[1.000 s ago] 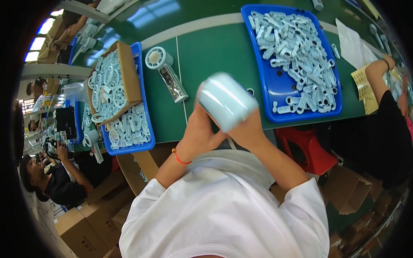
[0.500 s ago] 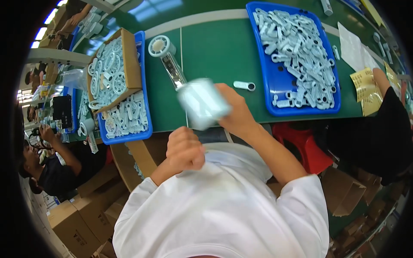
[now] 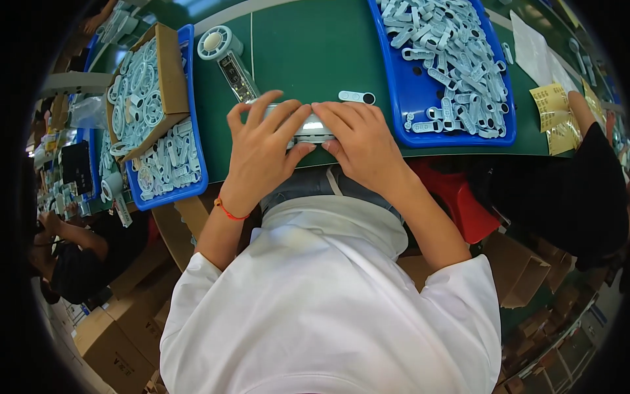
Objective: Assembling components and checking fit for handheld hair dryer units at a factory workstation.
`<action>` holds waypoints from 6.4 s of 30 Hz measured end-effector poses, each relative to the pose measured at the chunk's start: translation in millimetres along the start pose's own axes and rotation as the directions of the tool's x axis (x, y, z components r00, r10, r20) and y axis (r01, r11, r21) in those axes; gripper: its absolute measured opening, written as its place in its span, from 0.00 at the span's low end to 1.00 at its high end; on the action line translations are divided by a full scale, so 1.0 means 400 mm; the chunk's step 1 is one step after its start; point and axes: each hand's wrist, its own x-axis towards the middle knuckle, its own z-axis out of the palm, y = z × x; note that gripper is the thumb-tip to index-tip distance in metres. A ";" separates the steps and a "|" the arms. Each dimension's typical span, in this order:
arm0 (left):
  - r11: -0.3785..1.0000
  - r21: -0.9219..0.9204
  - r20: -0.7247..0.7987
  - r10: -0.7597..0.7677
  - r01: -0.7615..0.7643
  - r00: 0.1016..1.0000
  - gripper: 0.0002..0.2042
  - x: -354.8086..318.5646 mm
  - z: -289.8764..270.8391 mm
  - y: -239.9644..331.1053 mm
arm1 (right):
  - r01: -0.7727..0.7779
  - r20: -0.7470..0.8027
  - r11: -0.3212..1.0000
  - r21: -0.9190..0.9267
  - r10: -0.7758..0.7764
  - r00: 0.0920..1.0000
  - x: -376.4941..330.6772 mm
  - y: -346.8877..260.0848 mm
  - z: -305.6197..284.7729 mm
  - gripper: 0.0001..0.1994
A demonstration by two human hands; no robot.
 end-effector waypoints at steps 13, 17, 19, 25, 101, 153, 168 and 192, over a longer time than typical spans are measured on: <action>0.994 0.004 -0.010 0.111 -0.110 0.994 0.23 0.009 0.023 -0.014 | 0.093 -0.127 0.979 -0.183 -0.117 0.985 -0.017 0.030 0.038 0.24; 0.993 -0.006 -0.008 0.116 -0.116 0.993 0.23 0.007 0.032 -0.022 | 0.136 -0.123 0.958 -0.252 -0.171 0.978 -0.016 0.039 0.041 0.25; 0.989 0.021 -0.130 0.147 -0.145 0.981 0.24 0.000 0.042 -0.024 | 0.136 -0.130 0.966 -0.221 -0.168 0.977 -0.019 0.038 0.041 0.25; 0.985 0.024 -0.031 0.173 -0.172 0.984 0.25 0.005 0.035 -0.036 | 0.121 -0.118 0.972 -0.201 -0.146 0.982 -0.013 0.033 0.039 0.27; 0.686 -0.094 -0.178 -0.725 0.722 0.665 0.24 0.841 0.213 -0.497 | -0.016 -0.103 0.867 -0.498 -0.040 0.994 0.107 0.257 -0.266 0.12; -0.124 -0.947 0.319 -0.496 0.297 0.808 0.20 0.011 -0.017 -0.022 | -0.278 -0.100 0.925 -0.260 0.260 0.960 0.026 0.202 -0.258 0.12; -0.147 -0.927 0.370 -0.502 0.344 0.782 0.17 -0.008 0.027 -0.015 | -0.365 -0.038 0.911 -0.194 0.364 0.930 -0.028 0.194 -0.293 0.15; -0.249 -0.944 0.306 -0.432 0.214 0.848 0.31 -0.018 0.072 -0.010 | -0.020 0.119 0.978 -0.210 0.046 0.992 0.022 -0.020 -0.088 0.15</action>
